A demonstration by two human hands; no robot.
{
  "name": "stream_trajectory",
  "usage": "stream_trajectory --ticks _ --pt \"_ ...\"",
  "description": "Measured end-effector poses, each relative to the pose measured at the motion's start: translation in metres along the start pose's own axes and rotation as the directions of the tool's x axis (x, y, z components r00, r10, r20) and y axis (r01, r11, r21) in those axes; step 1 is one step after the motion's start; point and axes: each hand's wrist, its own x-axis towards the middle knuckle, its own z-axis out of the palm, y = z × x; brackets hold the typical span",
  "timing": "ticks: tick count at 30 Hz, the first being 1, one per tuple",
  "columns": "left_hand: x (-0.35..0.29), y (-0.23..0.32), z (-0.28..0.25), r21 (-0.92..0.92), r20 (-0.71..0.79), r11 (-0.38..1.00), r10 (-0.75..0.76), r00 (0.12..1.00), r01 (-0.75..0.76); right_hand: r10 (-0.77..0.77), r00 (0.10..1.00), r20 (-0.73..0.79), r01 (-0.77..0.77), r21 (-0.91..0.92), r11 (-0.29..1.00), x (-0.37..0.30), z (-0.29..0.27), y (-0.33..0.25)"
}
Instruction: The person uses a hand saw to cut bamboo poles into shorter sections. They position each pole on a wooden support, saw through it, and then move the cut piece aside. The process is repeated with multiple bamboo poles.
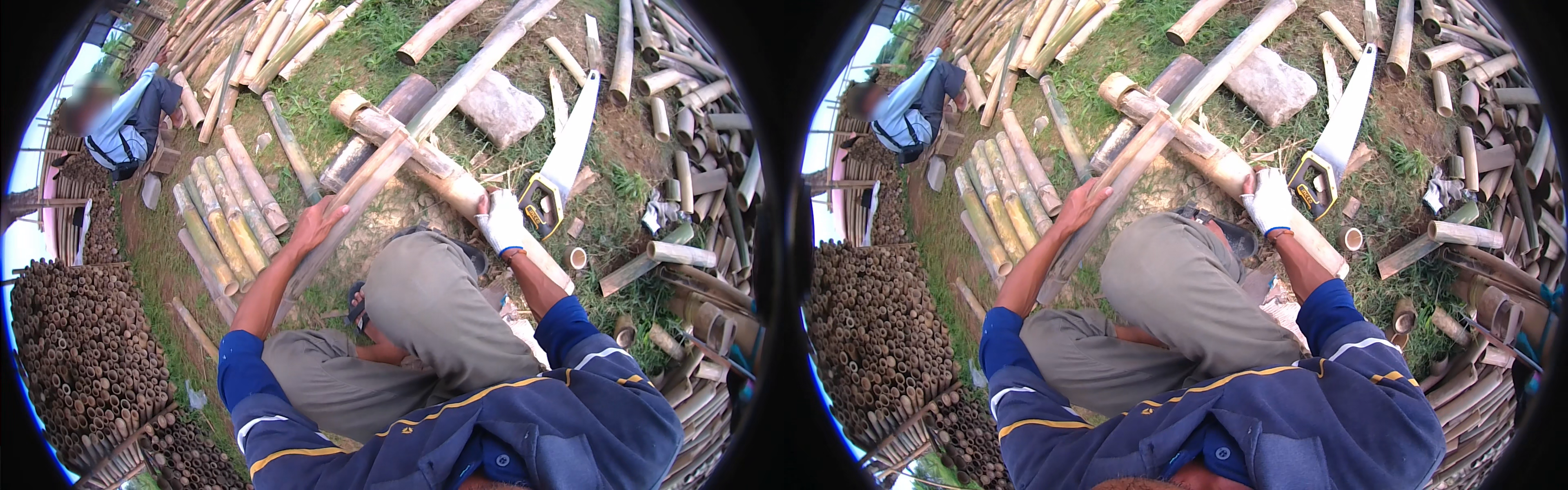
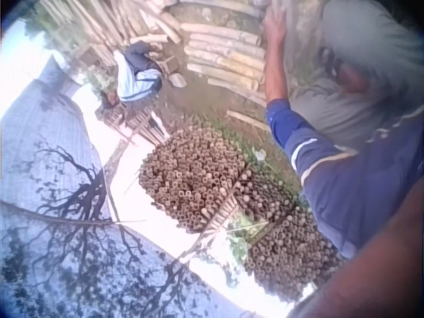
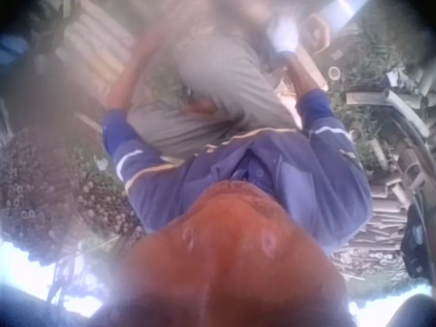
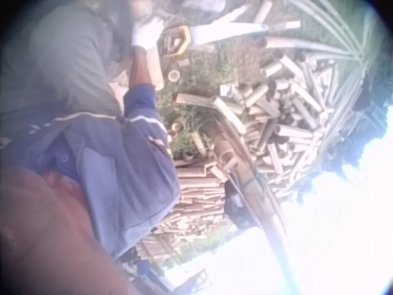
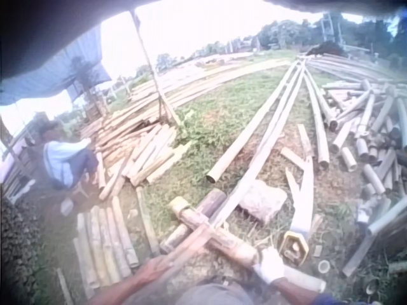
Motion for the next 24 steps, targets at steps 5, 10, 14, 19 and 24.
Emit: stream_trajectory --ticks 5,10,14,19,24 --pt "0.001 0.003 -0.002 0.005 0.023 1.0 -0.024 0.999 0.024 0.01 1.0 -0.003 -0.01 -0.002 1.0 0.0 0.002 0.002" --pt "0.001 0.0 -0.002 0.003 0.022 1.0 -0.016 1.0 0.016 0.004 1.0 -0.011 -0.004 -0.001 1.0 0.001 0.003 0.001" --pt "0.002 0.001 -0.002 -0.011 0.008 1.0 -0.002 1.0 0.002 0.013 1.0 -0.002 -0.013 -0.013 1.0 0.0 0.003 0.003" --pt "0.007 -0.024 -0.004 0.019 -0.082 1.0 0.0 0.997 0.001 0.02 1.0 0.001 -0.02 -0.02 1.0 0.001 0.005 0.001" --pt "0.003 -0.034 -0.009 0.116 -0.041 0.988 -0.101 0.994 0.105 0.026 1.0 0.007 -0.026 -0.002 1.0 0.0 0.005 0.006"
